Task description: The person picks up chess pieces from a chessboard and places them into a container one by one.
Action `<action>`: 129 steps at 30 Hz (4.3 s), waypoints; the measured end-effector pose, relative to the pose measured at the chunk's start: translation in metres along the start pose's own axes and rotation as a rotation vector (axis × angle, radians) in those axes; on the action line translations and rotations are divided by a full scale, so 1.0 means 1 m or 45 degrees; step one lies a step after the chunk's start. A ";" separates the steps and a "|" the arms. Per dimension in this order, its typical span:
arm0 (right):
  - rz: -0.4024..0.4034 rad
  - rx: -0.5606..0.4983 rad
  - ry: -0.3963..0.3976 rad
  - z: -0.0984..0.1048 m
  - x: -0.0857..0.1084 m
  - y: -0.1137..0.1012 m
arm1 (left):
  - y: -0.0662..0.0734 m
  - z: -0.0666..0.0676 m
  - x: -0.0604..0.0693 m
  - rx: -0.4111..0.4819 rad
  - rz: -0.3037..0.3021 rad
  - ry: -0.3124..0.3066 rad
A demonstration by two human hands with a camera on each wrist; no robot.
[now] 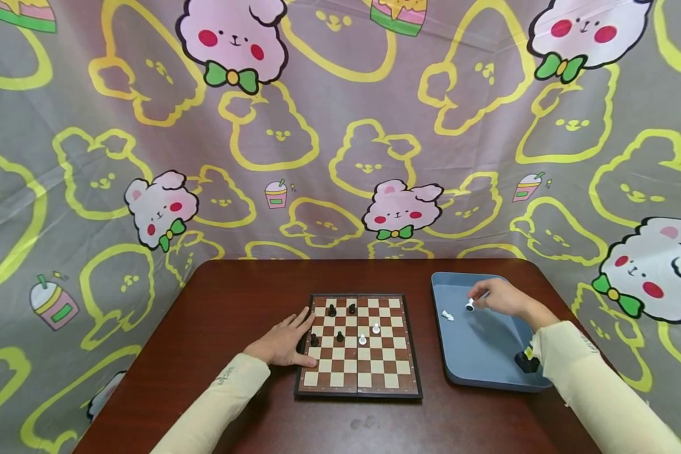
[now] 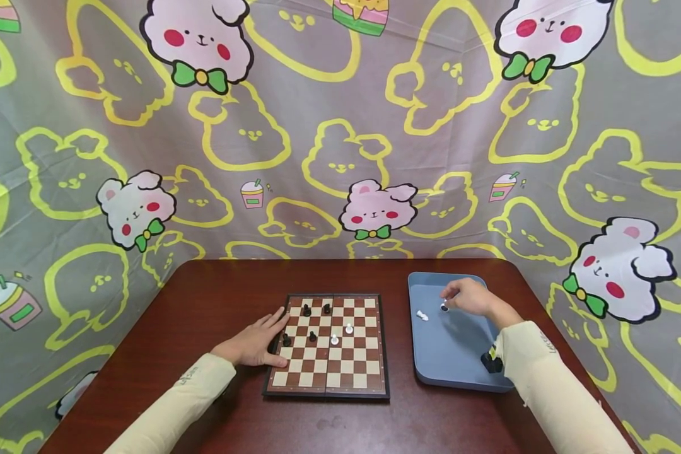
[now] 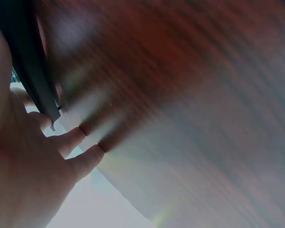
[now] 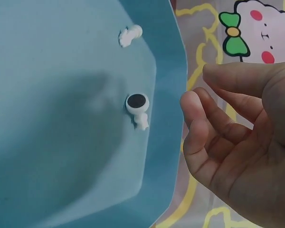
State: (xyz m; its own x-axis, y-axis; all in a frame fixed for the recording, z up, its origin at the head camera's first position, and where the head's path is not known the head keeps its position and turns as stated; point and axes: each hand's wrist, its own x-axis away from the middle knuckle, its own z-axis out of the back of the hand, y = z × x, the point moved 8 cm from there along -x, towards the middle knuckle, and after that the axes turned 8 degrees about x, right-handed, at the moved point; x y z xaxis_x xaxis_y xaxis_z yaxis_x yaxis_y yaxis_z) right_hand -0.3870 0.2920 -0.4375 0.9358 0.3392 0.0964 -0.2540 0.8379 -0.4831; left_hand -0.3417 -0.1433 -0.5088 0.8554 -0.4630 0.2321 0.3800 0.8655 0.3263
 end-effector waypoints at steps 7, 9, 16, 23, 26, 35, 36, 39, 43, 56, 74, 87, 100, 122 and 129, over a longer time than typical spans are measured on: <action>0.053 0.022 0.041 -0.001 -0.003 -0.022 | 0.000 0.001 0.000 0.000 0.000 -0.001; 0.061 0.005 0.033 -0.002 -0.004 -0.029 | 0.001 0.001 0.001 0.007 -0.002 -0.002; 0.105 -0.030 0.013 -0.009 -0.014 -0.054 | 0.000 0.000 0.000 0.010 -0.004 0.007; 0.141 -0.082 -0.012 -0.021 -0.024 -0.079 | 0.000 0.001 0.001 0.031 -0.002 -0.003; 0.160 -0.096 -0.027 -0.026 -0.028 -0.091 | 0.001 0.002 0.002 0.028 -0.007 -0.005; 0.168 -0.143 -0.070 -0.046 -0.037 -0.120 | 0.000 0.001 0.000 0.017 -0.006 -0.012; 0.169 -0.149 -0.072 -0.048 -0.039 -0.122 | 0.000 0.001 0.000 0.020 -0.005 -0.013; 0.186 -0.127 -0.078 -0.057 -0.044 -0.128 | 0.000 0.001 0.000 0.022 -0.009 -0.018; 0.239 -0.100 -0.092 -0.066 -0.048 -0.136 | 0.000 0.000 -0.001 0.021 -0.013 -0.013; 0.270 -0.057 -0.117 -0.094 -0.057 -0.153 | 0.000 0.000 0.000 0.021 0.009 -0.016; 0.385 -0.096 -0.157 -0.123 -0.058 -0.167 | 0.000 -0.001 0.000 0.024 -0.008 -0.018; 0.377 -0.065 -0.135 -0.125 -0.061 -0.167 | 0.000 0.000 -0.001 0.033 -0.003 -0.011; 0.394 -0.023 -0.130 -0.120 -0.059 -0.167 | 0.000 0.001 -0.003 0.015 -0.003 -0.003; 0.274 0.000 -0.069 -0.064 -0.051 -0.155 | 0.001 0.003 -0.003 0.004 0.005 -0.012; 0.265 0.013 -0.027 -0.043 -0.045 -0.146 | 0.000 0.002 -0.002 0.011 0.002 -0.006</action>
State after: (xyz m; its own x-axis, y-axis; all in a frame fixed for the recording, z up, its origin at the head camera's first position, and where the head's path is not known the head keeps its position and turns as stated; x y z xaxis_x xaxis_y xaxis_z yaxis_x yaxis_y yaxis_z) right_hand -0.3816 0.1355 -0.4090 0.8577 0.5140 0.0136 -0.4436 0.7531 -0.4858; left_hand -0.3439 -0.1425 -0.5076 0.8543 -0.4626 0.2368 0.3757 0.8646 0.3337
